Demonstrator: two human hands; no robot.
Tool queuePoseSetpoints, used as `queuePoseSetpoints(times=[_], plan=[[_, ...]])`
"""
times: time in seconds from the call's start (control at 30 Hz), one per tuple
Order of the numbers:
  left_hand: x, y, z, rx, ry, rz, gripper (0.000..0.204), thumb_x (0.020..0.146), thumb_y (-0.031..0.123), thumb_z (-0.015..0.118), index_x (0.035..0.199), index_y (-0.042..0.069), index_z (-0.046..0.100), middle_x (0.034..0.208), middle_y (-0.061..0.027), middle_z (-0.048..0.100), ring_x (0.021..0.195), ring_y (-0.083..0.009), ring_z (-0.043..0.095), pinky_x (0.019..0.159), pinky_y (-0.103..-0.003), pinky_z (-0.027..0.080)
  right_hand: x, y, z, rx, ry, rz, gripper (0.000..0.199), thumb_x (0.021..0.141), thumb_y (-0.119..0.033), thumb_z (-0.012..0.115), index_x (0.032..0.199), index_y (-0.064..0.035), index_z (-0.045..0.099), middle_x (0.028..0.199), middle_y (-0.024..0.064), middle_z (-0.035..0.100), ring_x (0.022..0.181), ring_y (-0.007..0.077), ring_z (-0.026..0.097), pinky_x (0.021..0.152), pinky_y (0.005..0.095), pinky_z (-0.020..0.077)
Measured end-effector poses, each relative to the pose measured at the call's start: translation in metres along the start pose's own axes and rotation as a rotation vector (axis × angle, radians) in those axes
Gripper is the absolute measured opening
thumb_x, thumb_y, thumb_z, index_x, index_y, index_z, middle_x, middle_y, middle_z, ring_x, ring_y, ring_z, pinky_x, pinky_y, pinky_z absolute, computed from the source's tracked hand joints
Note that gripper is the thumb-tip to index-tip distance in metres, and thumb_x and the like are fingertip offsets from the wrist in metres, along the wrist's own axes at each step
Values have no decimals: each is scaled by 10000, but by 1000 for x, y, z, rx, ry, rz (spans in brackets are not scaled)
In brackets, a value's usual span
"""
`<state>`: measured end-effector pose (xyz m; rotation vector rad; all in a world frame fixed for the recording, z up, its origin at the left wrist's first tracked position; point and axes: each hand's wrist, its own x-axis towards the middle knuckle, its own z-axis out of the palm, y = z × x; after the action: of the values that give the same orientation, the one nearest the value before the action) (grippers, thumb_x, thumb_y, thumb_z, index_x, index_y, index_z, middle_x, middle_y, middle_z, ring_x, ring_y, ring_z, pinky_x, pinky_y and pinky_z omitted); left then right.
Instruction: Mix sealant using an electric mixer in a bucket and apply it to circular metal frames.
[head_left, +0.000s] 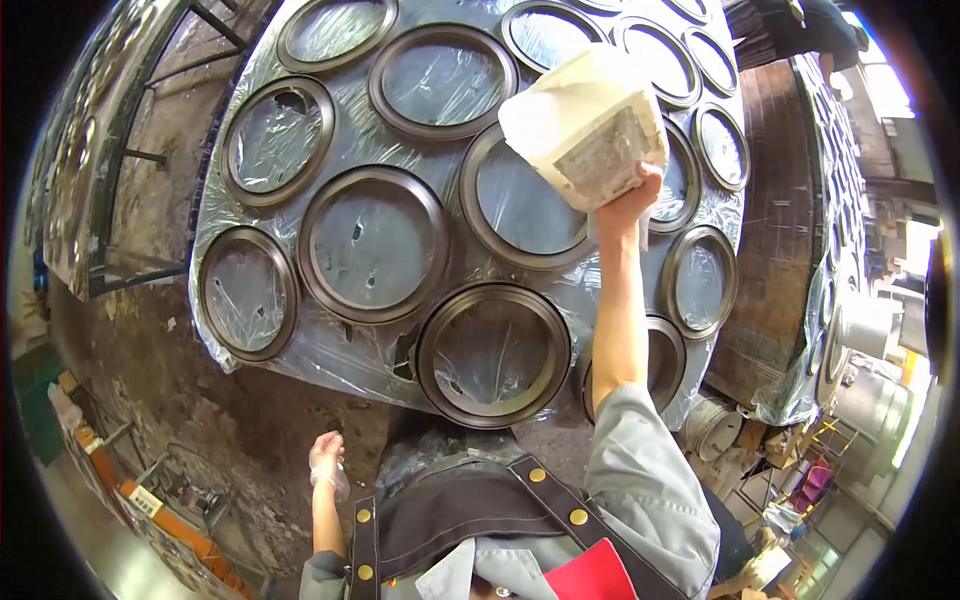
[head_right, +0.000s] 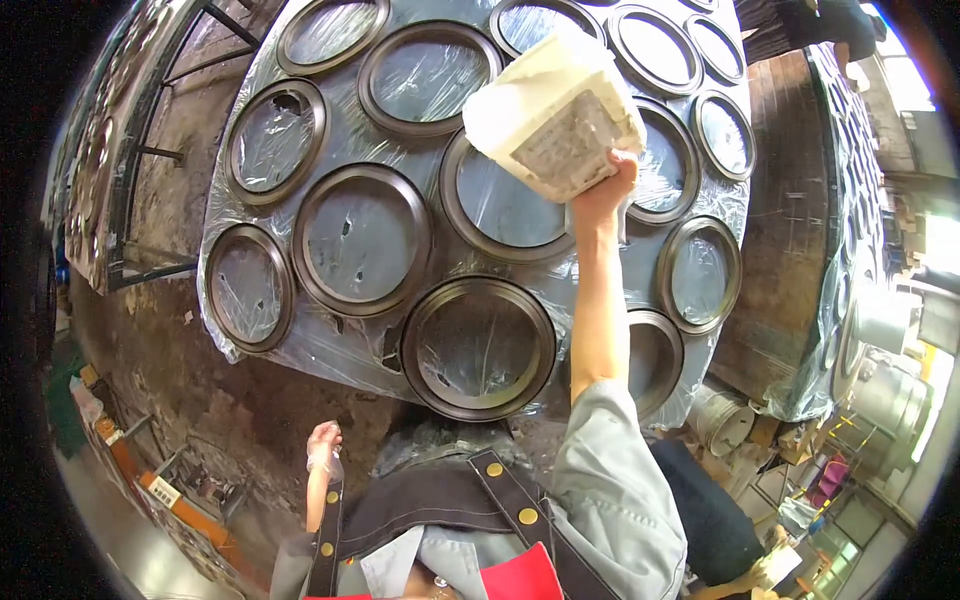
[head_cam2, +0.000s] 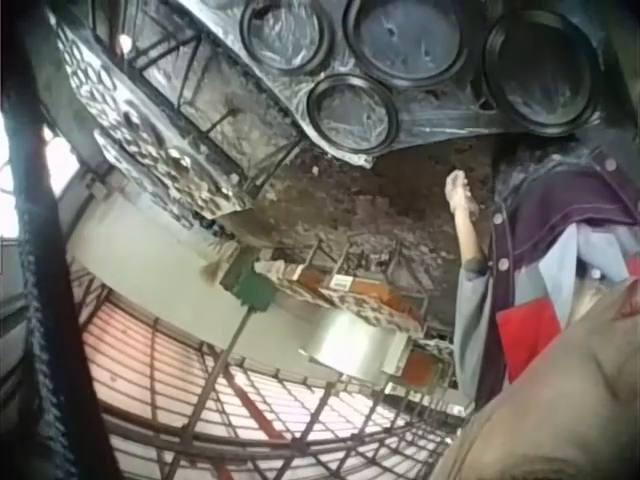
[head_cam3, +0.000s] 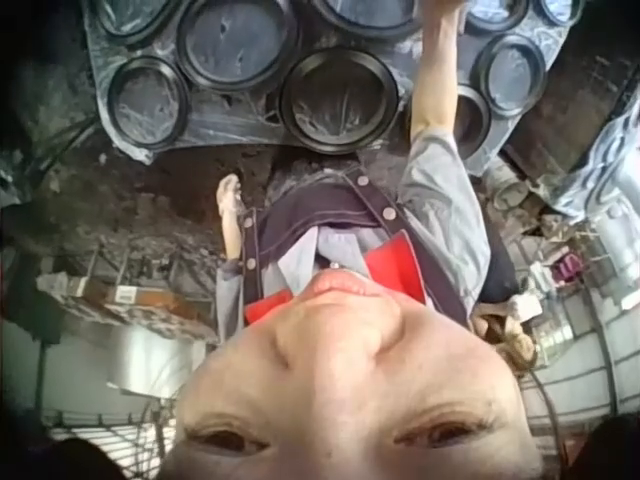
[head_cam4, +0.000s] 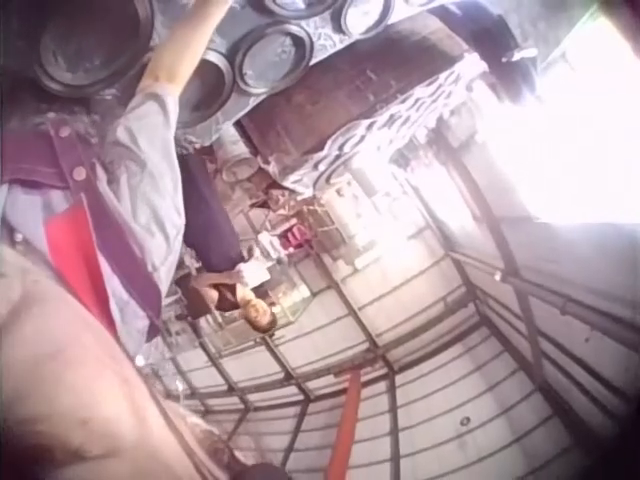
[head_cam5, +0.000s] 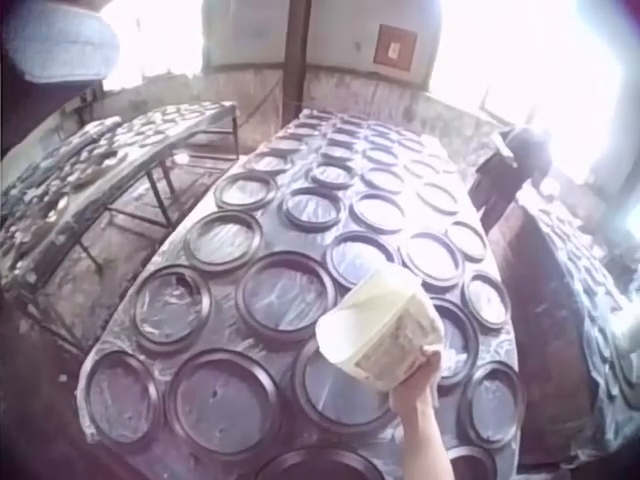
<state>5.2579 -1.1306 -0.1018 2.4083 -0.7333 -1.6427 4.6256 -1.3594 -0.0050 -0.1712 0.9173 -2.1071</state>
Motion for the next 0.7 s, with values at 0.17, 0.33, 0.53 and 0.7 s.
queuePoseSetpoints(times=[0.17,0.33,0.53,0.7], plan=[[11,-11,4,16,-14,-34,297,780,205,669,1036,63,618,915,-31,640,674,-89,564,576,-240,450,5,-2,6,-71,61,11,610,617,-293,524,1176,-52,483,1105,116,535,1038,293,507,887,411,417],[19,-10,12,-19,-6,-31,191,805,134,632,982,67,606,788,-1,615,595,-82,541,543,-228,428,24,-2,-3,-33,79,-8,602,618,-294,529,1165,-45,487,1096,115,536,1033,290,507,888,403,416],[26,-8,13,-21,-34,-47,270,778,168,669,1009,38,620,867,-27,636,664,-91,567,617,-226,454,33,-9,-1,-21,120,-63,596,615,-300,534,1154,-49,492,1082,112,539,1022,286,508,875,397,422],[32,-5,12,-11,-69,2,258,779,158,668,1000,35,618,843,-29,633,651,-96,568,613,-222,457,35,-26,-8,1,139,-74,591,613,-316,534,1141,-52,501,1072,107,540,1014,278,508,863,396,423]])
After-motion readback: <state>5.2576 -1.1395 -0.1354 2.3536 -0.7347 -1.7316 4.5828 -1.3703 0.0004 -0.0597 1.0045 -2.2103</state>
